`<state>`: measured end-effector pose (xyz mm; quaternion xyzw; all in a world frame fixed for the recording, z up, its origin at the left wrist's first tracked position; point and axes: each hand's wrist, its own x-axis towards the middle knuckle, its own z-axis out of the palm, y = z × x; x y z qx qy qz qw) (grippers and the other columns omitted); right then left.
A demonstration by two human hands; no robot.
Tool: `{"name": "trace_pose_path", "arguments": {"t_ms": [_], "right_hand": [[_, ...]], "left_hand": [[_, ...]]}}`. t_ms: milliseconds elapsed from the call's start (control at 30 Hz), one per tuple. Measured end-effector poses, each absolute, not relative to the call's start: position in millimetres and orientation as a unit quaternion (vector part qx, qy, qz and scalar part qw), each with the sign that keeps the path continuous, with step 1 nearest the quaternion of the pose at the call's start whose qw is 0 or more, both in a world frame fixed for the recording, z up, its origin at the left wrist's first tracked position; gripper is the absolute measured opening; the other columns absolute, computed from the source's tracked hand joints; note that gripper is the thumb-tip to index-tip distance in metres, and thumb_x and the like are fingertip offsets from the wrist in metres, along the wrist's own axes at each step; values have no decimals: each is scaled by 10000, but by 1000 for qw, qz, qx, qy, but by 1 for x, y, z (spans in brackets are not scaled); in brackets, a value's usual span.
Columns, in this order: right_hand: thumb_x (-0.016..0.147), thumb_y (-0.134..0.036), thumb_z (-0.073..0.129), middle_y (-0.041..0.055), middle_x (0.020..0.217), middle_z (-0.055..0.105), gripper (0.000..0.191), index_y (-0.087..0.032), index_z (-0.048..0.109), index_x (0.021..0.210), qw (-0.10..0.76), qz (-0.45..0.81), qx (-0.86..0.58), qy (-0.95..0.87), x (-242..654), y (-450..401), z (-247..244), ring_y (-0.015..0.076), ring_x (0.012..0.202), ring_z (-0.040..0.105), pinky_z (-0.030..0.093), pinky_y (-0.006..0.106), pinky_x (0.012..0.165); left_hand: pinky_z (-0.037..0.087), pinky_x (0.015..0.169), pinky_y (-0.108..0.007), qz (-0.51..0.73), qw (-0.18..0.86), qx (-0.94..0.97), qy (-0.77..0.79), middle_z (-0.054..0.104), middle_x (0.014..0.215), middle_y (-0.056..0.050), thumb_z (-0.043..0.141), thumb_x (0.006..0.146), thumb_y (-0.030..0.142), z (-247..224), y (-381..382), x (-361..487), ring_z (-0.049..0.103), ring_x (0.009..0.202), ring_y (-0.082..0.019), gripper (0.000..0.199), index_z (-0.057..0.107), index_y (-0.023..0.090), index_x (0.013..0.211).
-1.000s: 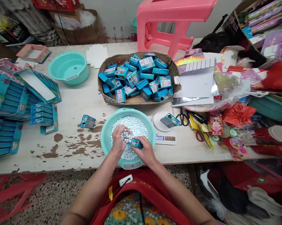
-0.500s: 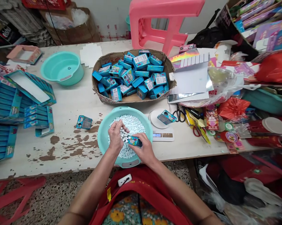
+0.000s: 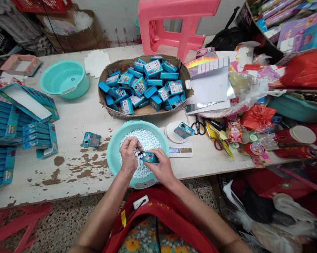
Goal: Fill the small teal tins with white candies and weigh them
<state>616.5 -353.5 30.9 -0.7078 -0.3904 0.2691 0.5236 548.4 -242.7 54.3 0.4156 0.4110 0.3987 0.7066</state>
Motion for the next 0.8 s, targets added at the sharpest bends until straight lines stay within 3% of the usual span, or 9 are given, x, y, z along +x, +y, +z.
{"name": "trace_pose_path", "arguments": {"t_ms": [300, 467, 800], "right_hand": [[692, -155, 730, 25, 987, 619, 352, -249, 635, 1017, 531, 269, -706, -384, 619, -348, 30, 197, 950, 582, 452, 326, 856], [688, -160, 730, 20, 968, 615, 349, -249, 639, 1012, 552, 271, -696, -371, 621, -347, 33, 187, 930, 584, 460, 318, 840], [690, -226, 739, 29, 971, 614, 311, -243, 644, 986, 573, 288, -685, -346, 629, -352, 26, 201, 946, 583, 469, 357, 866]], "left_hand": [[461, 588, -250, 389, 715, 408, 413, 524, 520, 32, 586, 812, 349, 55, -245, 551, 565, 524, -119, 208, 539, 166, 726], [398, 491, -216, 383, 716, 419, 406, 518, 532, 32, 587, 808, 336, 59, -244, 550, 515, 471, -95, 196, 535, 167, 723], [322, 436, -202, 380, 693, 452, 414, 474, 527, 42, 578, 801, 378, 52, -235, 549, 402, 418, -74, 212, 537, 184, 726]]}}
